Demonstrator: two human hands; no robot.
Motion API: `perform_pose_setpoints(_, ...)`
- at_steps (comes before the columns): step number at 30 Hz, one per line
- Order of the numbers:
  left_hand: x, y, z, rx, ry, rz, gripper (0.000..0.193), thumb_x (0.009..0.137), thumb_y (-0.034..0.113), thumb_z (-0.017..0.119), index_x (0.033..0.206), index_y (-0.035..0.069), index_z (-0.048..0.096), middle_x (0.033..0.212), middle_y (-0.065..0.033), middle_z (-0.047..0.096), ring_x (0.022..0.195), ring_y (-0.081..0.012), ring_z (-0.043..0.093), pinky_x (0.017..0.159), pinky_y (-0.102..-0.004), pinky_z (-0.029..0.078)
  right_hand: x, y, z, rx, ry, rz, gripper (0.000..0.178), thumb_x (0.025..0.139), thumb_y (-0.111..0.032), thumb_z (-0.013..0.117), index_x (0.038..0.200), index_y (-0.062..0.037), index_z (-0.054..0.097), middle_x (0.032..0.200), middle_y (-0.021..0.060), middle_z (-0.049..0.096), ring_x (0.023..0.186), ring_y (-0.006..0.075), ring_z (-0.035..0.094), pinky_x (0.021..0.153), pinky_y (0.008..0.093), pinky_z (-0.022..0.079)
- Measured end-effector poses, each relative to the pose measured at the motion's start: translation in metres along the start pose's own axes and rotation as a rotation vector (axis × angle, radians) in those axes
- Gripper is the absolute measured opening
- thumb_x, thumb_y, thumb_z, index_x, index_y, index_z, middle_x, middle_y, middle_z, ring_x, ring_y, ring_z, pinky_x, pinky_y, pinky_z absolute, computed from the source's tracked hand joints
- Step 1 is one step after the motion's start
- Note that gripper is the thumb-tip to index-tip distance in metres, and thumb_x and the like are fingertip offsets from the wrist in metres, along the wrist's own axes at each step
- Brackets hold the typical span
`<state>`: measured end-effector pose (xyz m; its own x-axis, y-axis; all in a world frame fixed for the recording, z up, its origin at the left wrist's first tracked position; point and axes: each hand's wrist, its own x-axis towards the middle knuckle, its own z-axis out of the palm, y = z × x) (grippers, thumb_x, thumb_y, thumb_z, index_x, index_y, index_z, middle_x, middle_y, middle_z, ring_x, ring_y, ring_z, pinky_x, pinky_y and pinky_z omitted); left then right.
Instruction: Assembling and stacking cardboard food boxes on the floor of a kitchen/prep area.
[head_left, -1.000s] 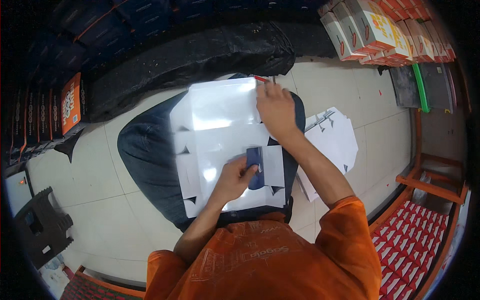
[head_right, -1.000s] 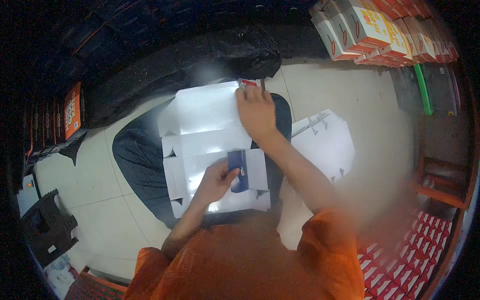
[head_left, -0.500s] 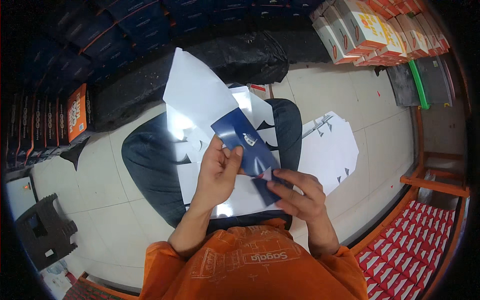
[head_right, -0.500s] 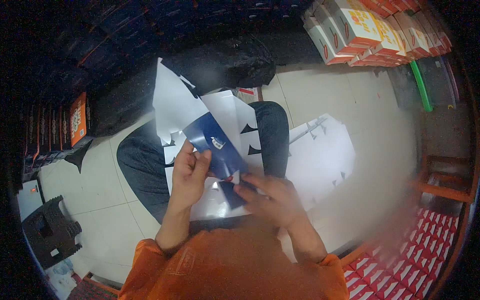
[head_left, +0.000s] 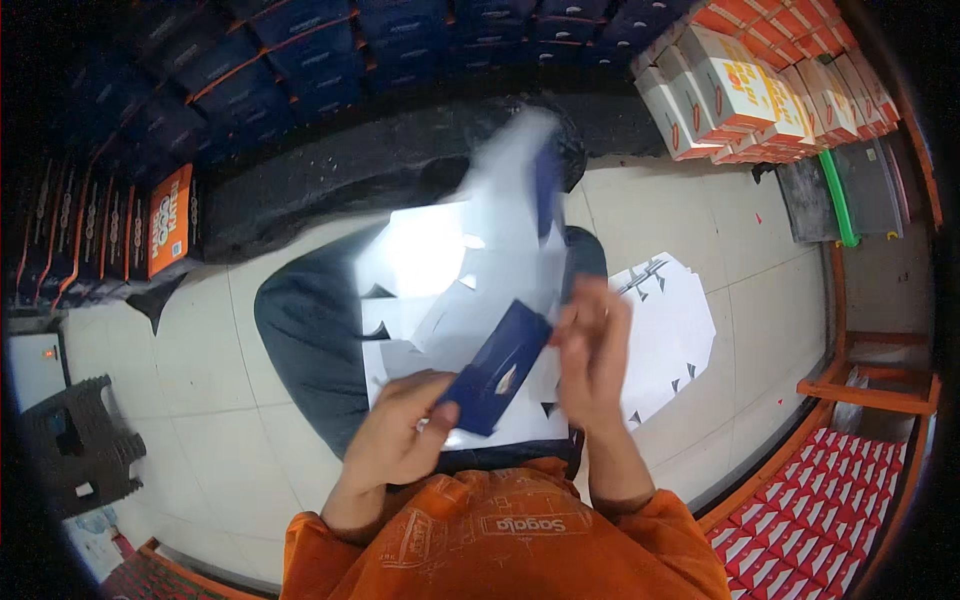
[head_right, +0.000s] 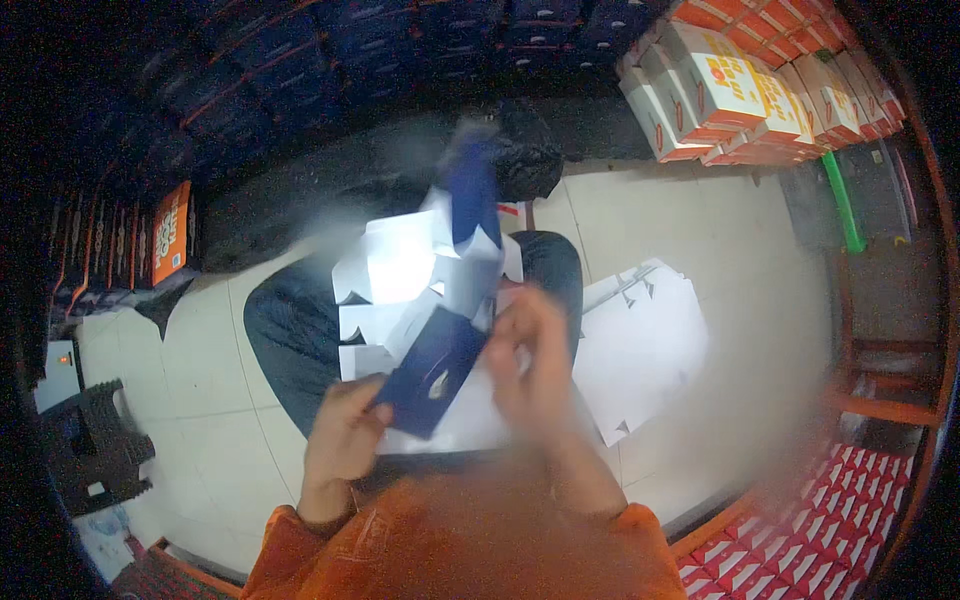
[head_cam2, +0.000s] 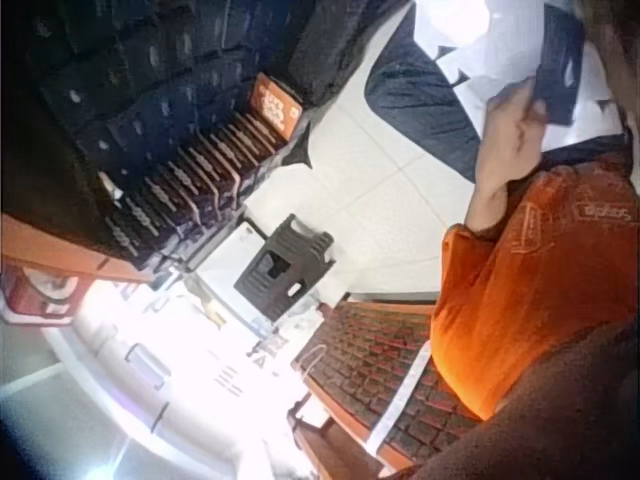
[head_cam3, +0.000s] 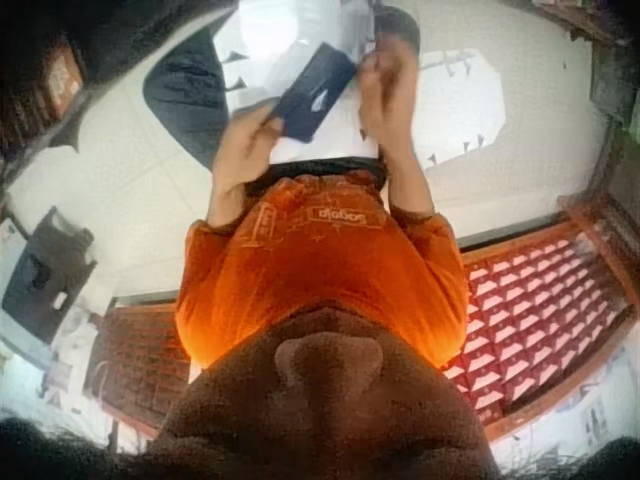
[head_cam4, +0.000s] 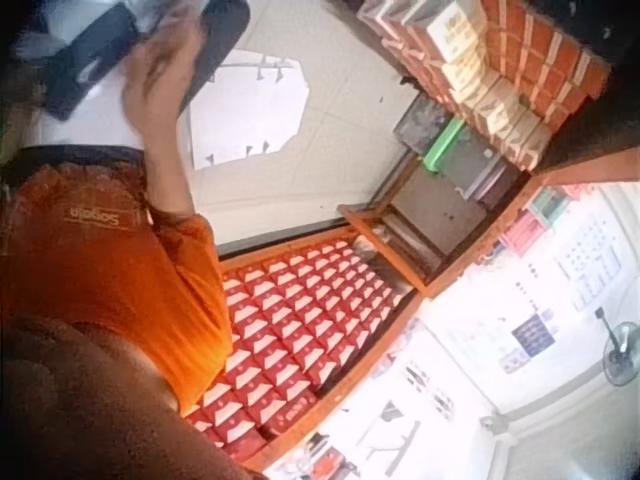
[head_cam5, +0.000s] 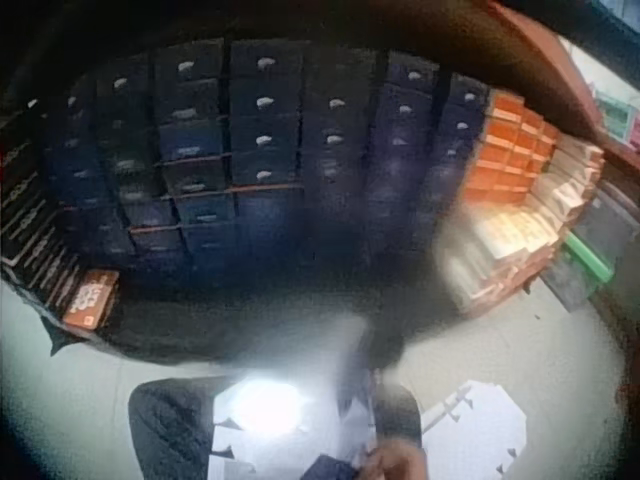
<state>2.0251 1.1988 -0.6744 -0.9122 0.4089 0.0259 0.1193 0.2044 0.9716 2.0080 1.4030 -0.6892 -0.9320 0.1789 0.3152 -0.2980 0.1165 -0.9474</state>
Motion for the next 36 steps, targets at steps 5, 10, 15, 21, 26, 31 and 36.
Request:
perform_pose_setpoints(5,-0.020,-0.010,-0.021,-0.009,0.135,-0.277,0.022,0.081,0.010,0.065,0.063,0.000,0.060,0.046,-0.0040,0.049,0.044,-0.0050,0.043,0.042,-0.0244,0.033,0.023,-0.009,0.006,-0.202,-0.832,0.118,0.027,0.079,-0.010,0.076,0.103,-0.0074,0.064,0.063,-0.0003,0.055,0.052,0.0030,0.045,0.046,0.0206,0.035)
perform_pose_setpoints(10,-0.024,-0.029,-0.030,-0.132,0.087,-0.090,0.020,0.075,0.002,0.063,0.058,0.000,0.053,0.048,-0.0060,0.042,0.044,-0.0067,0.040,0.044,-0.0257,0.032,-0.005,-0.006,0.013,-0.312,-0.675,0.298,0.040,0.070,-0.018,0.081,0.105,-0.0082,0.065,0.068,0.0048,0.056,0.059,0.0144,0.051,0.052,0.0269,0.040)
perform_pose_setpoints(15,-0.003,-0.021,-0.053,-0.145,-0.133,0.102,0.014,0.072,0.006,0.073,0.067,0.000,0.060,0.058,-0.0107,0.055,0.049,-0.0156,0.053,0.049,-0.0273,0.041,0.024,-0.015,-0.006,-0.458,-0.923,-0.092,0.071,0.054,-0.028,0.088,0.115,-0.0073,0.058,0.097,0.0111,0.055,0.087,0.0284,0.057,0.075,0.0381,0.046)
perform_pose_setpoints(21,0.015,0.009,-0.063,0.130,-0.312,-0.166,0.020,0.072,0.011,0.080,0.083,-0.001,0.067,0.076,-0.0119,0.070,0.069,-0.0210,0.070,0.064,-0.0286,0.053,0.064,-0.026,-0.027,-0.880,-0.602,-0.248,0.085,0.050,-0.035,0.089,0.124,-0.0093,0.058,0.135,0.0204,0.046,0.123,0.0378,0.044,0.104,0.0420,0.034)
perform_pose_setpoints(26,0.015,-0.014,-0.026,-0.350,-0.119,0.030,0.024,0.077,0.008,0.076,0.098,-0.001,0.066,0.082,-0.0066,0.068,0.067,-0.0105,0.062,0.059,-0.0266,0.048,0.033,-0.016,0.003,-0.278,-0.714,0.057,0.053,0.062,-0.028,0.084,0.108,-0.0078,0.065,0.114,0.0166,0.055,0.114,0.0348,0.049,0.097,0.0539,0.036)
perform_pose_setpoints(31,0.005,-0.048,-0.025,-0.450,-0.303,-0.523,0.014,0.086,0.009,0.069,0.091,-0.004,0.066,0.077,-0.0016,0.063,0.067,-0.0057,0.054,0.058,-0.0217,0.047,0.042,-0.021,-0.006,0.138,-0.658,-0.245,0.026,0.067,-0.016,0.079,0.087,-0.0060,0.066,0.100,0.0089,0.054,0.101,0.0265,0.053,0.090,0.0419,0.040)
perform_pose_setpoints(36,0.002,-0.052,-0.023,-0.492,-0.308,-0.301,0.015,0.087,0.011,0.068,0.095,-0.002,0.068,0.076,-0.0048,0.066,0.069,-0.0113,0.061,0.062,-0.0255,0.052,0.029,-0.031,0.002,-0.459,-0.766,-0.104,0.021,0.067,-0.009,0.078,0.084,-0.0070,0.066,0.094,0.0109,0.060,0.094,0.0291,0.057,0.090,0.0400,0.041)
